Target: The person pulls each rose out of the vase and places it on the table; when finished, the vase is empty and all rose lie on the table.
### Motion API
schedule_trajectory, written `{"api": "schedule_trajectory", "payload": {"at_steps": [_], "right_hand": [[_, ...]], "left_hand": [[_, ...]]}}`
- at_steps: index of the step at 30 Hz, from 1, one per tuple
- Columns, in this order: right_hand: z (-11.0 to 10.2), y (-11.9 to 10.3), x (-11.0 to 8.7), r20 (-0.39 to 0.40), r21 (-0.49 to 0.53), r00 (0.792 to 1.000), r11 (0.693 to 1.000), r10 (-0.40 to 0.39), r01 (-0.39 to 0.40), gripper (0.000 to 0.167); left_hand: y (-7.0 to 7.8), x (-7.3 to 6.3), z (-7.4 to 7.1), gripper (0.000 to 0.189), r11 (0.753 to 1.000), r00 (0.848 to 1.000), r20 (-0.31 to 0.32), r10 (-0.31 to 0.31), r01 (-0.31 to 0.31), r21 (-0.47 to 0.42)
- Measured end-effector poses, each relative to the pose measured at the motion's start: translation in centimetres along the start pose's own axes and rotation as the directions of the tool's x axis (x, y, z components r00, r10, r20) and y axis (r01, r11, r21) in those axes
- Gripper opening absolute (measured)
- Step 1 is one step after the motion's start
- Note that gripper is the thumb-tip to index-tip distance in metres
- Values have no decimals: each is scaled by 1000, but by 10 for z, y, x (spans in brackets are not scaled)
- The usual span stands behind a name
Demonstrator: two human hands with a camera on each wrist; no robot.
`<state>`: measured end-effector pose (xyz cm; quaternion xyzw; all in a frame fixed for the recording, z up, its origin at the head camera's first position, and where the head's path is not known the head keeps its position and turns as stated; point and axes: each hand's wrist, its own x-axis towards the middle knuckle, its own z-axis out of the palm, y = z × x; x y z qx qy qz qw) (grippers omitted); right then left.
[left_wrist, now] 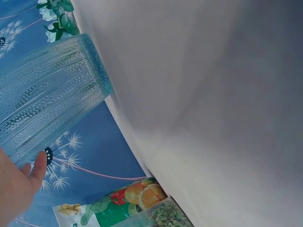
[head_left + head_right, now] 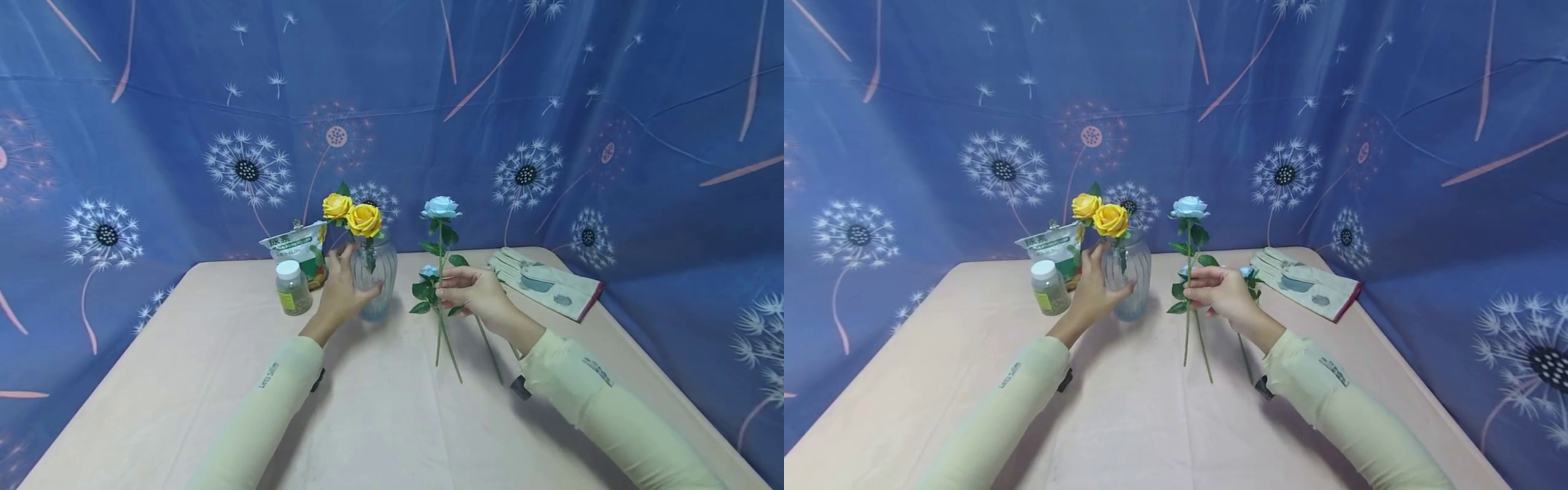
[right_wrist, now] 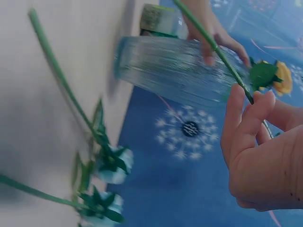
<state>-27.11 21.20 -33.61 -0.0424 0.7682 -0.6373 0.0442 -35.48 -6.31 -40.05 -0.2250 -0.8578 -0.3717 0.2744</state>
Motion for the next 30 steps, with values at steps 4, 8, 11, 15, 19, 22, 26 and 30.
{"api": "schedule_trajectory", "payload": {"at_steps": [4, 8, 11, 15, 19, 22, 26, 30], "right_hand": [[9, 11, 3, 23, -6, 997, 997, 73, -73, 47], [15, 21, 5, 39, 0, 989, 990, 141, -141, 48], [19, 27, 7, 59, -5, 982, 984, 177, -177, 48], [24, 36, 11, 78, -21, 969, 972, 235, -234, 46], [30, 45, 13, 88, -55, 958, 961, 274, -270, 45], [34, 49, 16, 95, -65, 957, 961, 274, -269, 46], [38, 52, 21, 108, -42, 955, 961, 276, -273, 49], [40, 55, 26, 123, -44, 950, 958, 285, -282, 51]], "left_hand": [[0, 0, 0, 89, 1000, 1000, 1, -8, 8, 7], [0, 0, 0, 90, 1000, 1000, 6, -4, 4, 8], [-1, 1, 0, 90, 1000, 1000, 4, 0, 0, 9], [0, 0, 1, 90, 1000, 1000, 4, 2, -2, 8], [0, -1, 0, 89, 1000, 1000, 2, 4, -4, 11], [0, -1, 1, 89, 1000, 1000, -4, 3, -3, 15], [-1, 0, 1, 89, 1000, 1000, -6, 2, -2, 16], [-1, 0, 1, 90, 1000, 1000, -7, 4, -4, 17]]}}
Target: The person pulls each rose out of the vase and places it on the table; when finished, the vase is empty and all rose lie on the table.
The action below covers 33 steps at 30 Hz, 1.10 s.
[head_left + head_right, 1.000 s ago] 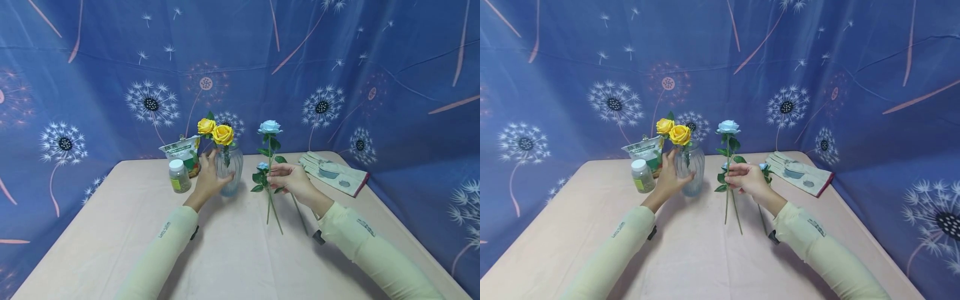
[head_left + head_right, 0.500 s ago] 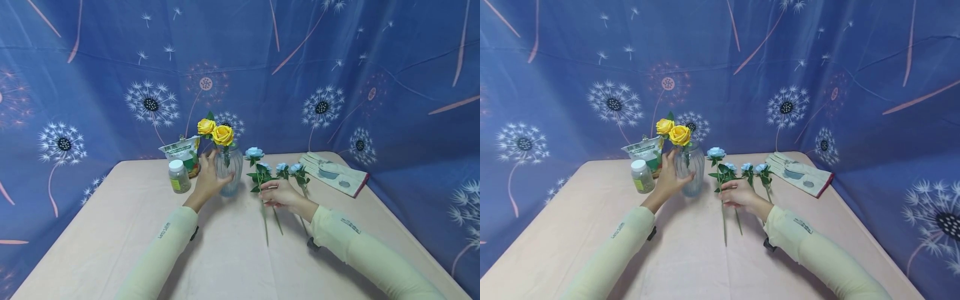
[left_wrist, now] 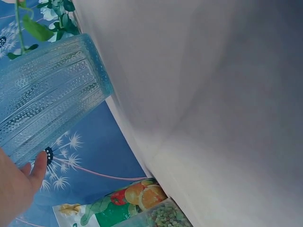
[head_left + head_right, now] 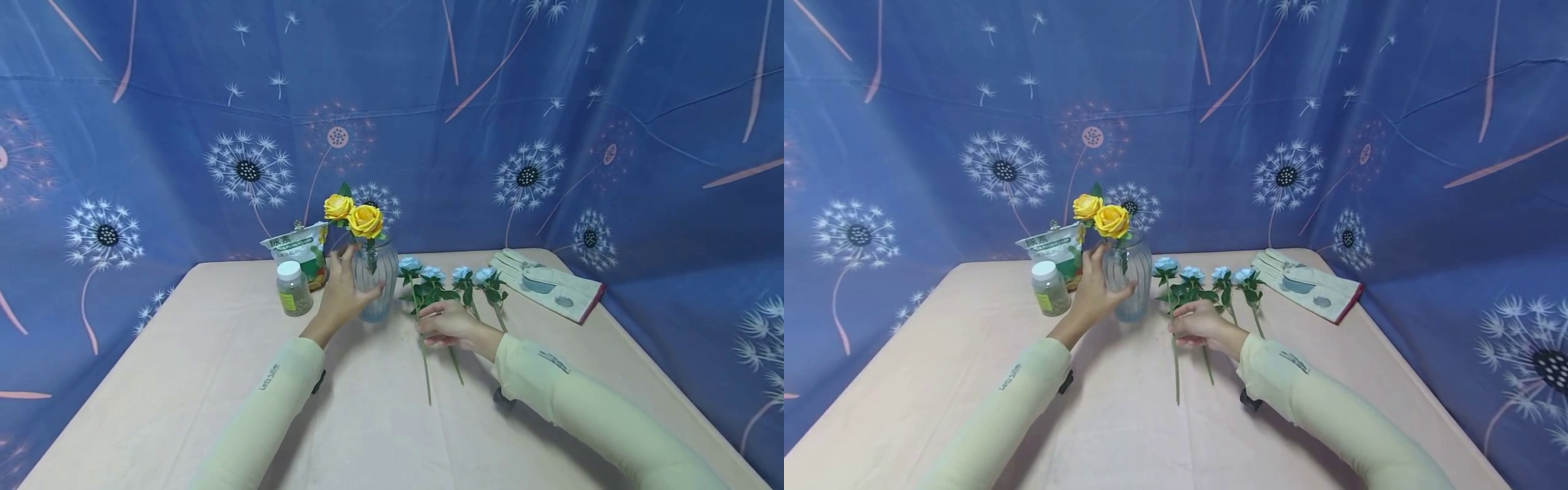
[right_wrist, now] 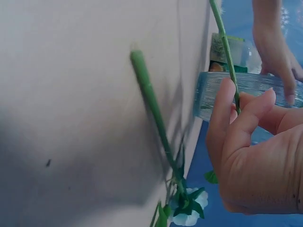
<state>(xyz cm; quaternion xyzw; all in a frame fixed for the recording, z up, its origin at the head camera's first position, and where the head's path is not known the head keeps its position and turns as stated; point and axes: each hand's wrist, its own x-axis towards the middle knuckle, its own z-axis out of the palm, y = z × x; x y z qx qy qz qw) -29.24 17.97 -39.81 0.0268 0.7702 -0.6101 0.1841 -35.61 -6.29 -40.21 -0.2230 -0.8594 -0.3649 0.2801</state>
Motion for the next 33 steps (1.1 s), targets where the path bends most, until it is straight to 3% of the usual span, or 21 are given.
{"api": "schedule_trajectory", "payload": {"at_steps": [16, 33], "right_hand": [[10, 3, 24, -21, -9, 997, 997, 71, -71, 44], [7, 7, 35, -13, -68, 999, 997, 46, -46, 41]], "left_hand": [[0, 0, 0, 92, 1000, 1000, 4, -6, 6, 7], [2, -1, -1, 91, 1000, 999, 19, -26, 26, 0]]}}
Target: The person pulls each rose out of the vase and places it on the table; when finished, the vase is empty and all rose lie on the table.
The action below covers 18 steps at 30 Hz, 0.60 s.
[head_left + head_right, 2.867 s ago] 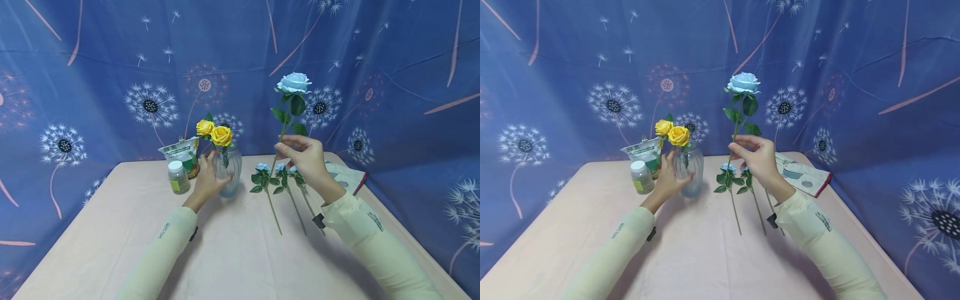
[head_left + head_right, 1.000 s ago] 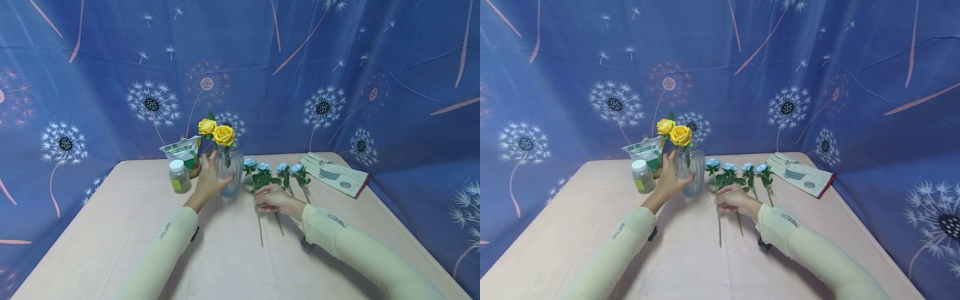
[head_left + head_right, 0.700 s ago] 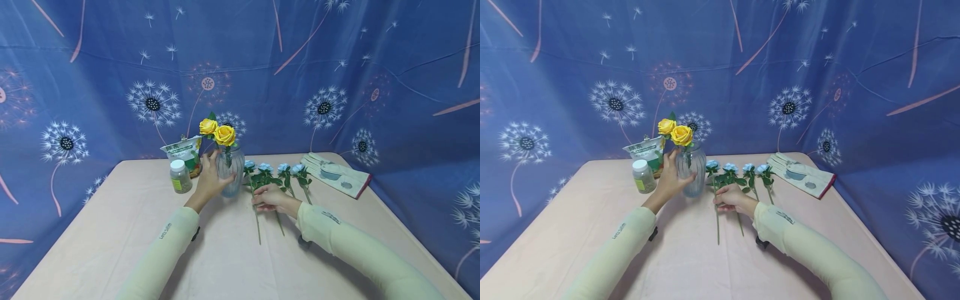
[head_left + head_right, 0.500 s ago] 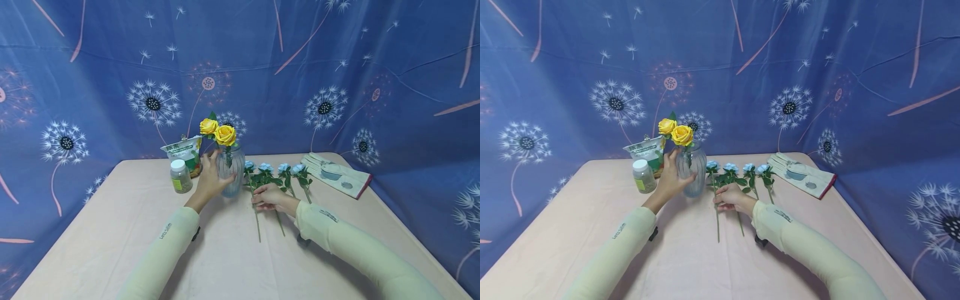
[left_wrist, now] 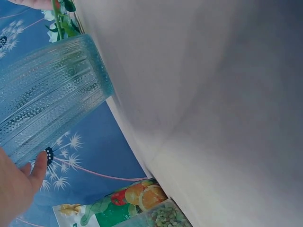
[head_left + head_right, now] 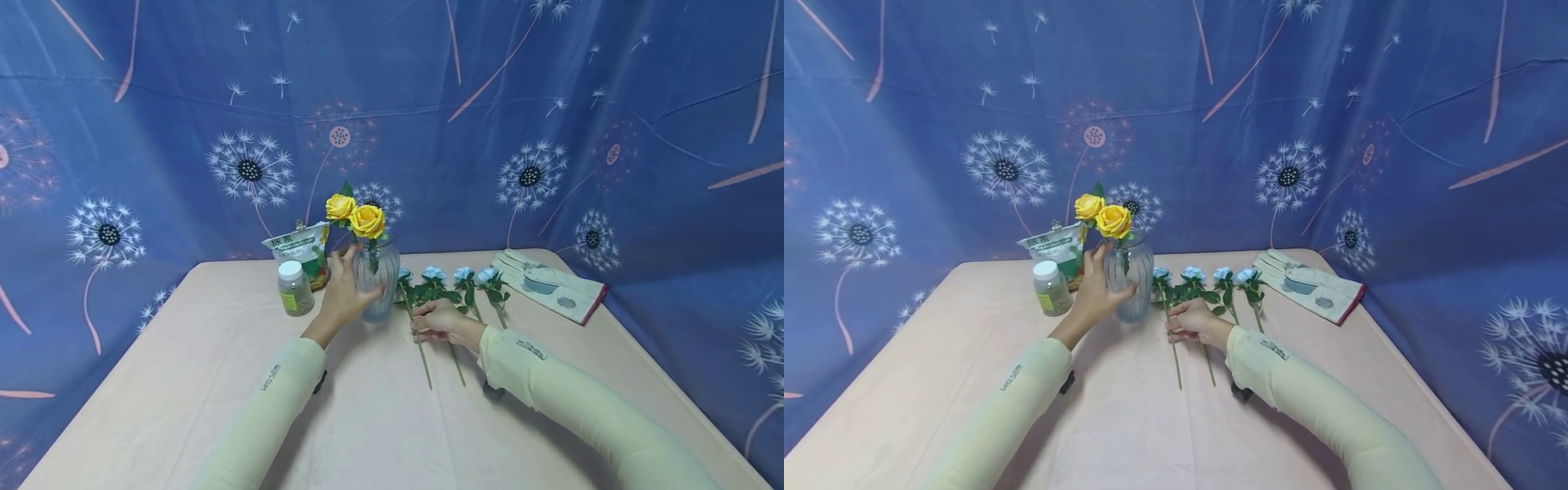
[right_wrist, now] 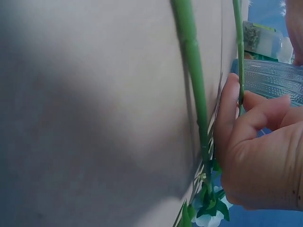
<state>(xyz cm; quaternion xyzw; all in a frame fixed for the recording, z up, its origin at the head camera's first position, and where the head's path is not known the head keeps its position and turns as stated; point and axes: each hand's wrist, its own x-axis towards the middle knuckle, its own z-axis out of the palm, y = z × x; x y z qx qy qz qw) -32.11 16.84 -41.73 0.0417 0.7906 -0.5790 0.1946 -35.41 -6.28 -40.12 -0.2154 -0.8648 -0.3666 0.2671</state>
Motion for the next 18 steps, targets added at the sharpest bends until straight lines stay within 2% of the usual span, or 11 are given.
{"api": "schedule_trajectory", "payload": {"at_steps": [6, 10, 14, 18], "right_hand": [[-2, 2, 0, -13, -12, 1000, 1000, 4, -4, 41], [-5, 1, -5, -17, -34, 1000, 999, -22, 21, 42], [-9, -2, -13, -28, -96, 997, 993, -72, 69, 43], [-10, -7, -20, -46, -178, 986, 972, -163, 152, 46]], "left_hand": [[-2, 0, 3, 92, 1000, 1000, 3, 3, -3, -5], [-2, 0, 3, 91, 1000, 1000, -8, 10, -10, -6], [-2, 1, 2, 90, 1000, 999, -21, 25, -25, -12], [-4, 1, 2, 90, 999, 999, -20, 31, -31, -15]]}}
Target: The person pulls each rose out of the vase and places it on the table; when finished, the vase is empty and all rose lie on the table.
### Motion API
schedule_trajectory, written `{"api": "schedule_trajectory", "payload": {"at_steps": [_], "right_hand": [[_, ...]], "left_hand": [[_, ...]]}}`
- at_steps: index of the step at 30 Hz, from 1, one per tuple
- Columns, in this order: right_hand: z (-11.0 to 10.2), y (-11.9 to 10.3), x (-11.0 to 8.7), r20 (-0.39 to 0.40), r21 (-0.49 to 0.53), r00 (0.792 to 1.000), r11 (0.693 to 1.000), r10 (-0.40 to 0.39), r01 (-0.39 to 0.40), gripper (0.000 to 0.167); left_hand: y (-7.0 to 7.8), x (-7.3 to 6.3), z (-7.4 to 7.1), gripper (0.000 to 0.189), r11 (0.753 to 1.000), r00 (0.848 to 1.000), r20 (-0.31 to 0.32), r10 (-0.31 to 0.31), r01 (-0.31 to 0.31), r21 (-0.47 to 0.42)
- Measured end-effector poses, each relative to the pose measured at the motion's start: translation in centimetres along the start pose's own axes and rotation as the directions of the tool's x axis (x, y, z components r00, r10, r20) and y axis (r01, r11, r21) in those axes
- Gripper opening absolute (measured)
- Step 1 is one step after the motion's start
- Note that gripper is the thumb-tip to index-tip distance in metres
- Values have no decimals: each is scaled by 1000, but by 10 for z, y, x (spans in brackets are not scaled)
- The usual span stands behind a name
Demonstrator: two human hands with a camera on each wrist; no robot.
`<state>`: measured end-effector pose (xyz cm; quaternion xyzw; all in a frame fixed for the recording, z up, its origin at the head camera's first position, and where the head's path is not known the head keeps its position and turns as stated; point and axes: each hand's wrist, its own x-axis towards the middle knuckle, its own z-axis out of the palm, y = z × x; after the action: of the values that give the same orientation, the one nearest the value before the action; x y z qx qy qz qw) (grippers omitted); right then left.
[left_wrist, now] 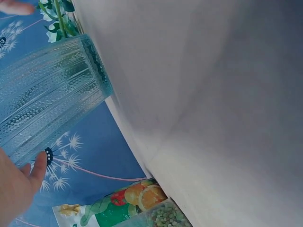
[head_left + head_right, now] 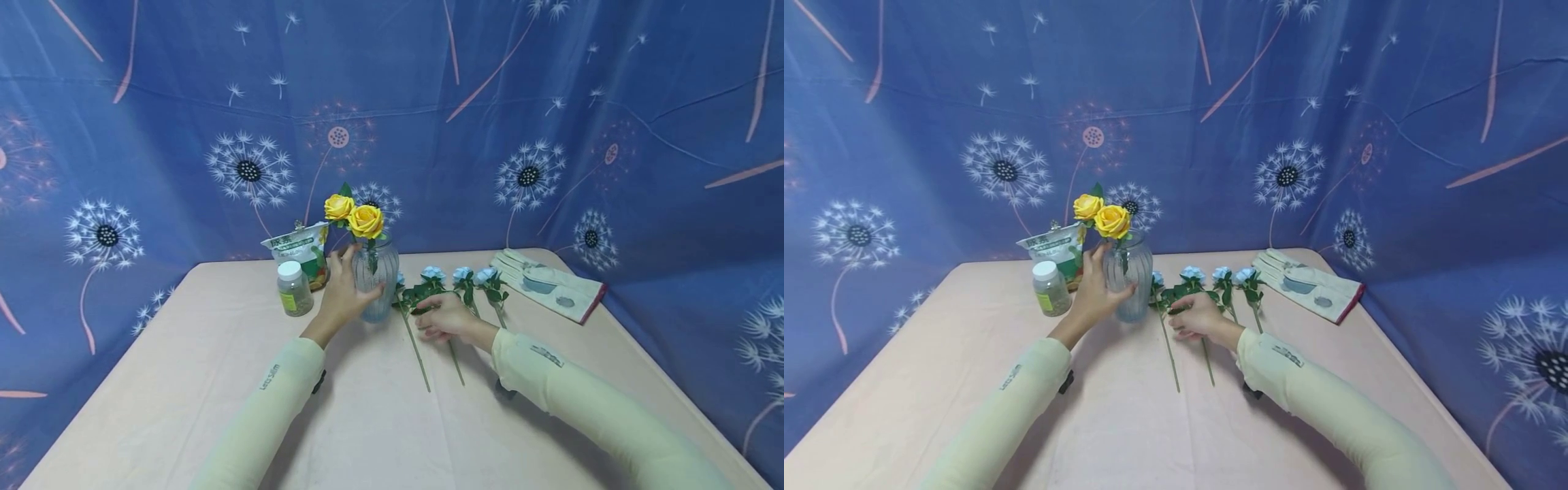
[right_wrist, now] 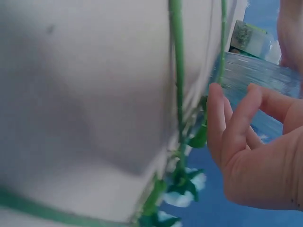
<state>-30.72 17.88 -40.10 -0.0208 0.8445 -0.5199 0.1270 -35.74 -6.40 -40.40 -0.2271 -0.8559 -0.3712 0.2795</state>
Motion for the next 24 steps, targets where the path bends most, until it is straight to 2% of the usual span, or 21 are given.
{"api": "schedule_trajectory", "payload": {"at_steps": [5, 8, 14, 17, 21, 24], "right_hand": [[-2, -17, -7, -60, -59, 993, 993, -105, 102, 41], [-4, -31, -11, -104, -86, 979, 982, -177, 168, 33], [-15, -55, -12, -189, -159, 917, 933, -350, 323, 22], [-20, -66, -12, -215, -165, 892, 915, -397, 368, 22], [-21, -82, -13, -227, -129, 870, 899, -438, 419, 22], [-16, -92, -15, -220, -141, 843, 871, -490, 470, 22]], "left_hand": [[0, 0, 0, 89, 1000, 1000, -5, -3, 3, 0], [1, 0, 0, 89, 1000, 1000, -3, -5, 5, -2], [4, -1, 0, 89, 1000, 1000, 0, -14, 14, 1], [4, -1, 0, 89, 1000, 1000, 3, -19, 19, 9], [4, -1, -1, 90, 1000, 1000, 10, -22, 22, 7], [4, 0, -1, 91, 1000, 1000, 4, -11, 11, 7]]}}
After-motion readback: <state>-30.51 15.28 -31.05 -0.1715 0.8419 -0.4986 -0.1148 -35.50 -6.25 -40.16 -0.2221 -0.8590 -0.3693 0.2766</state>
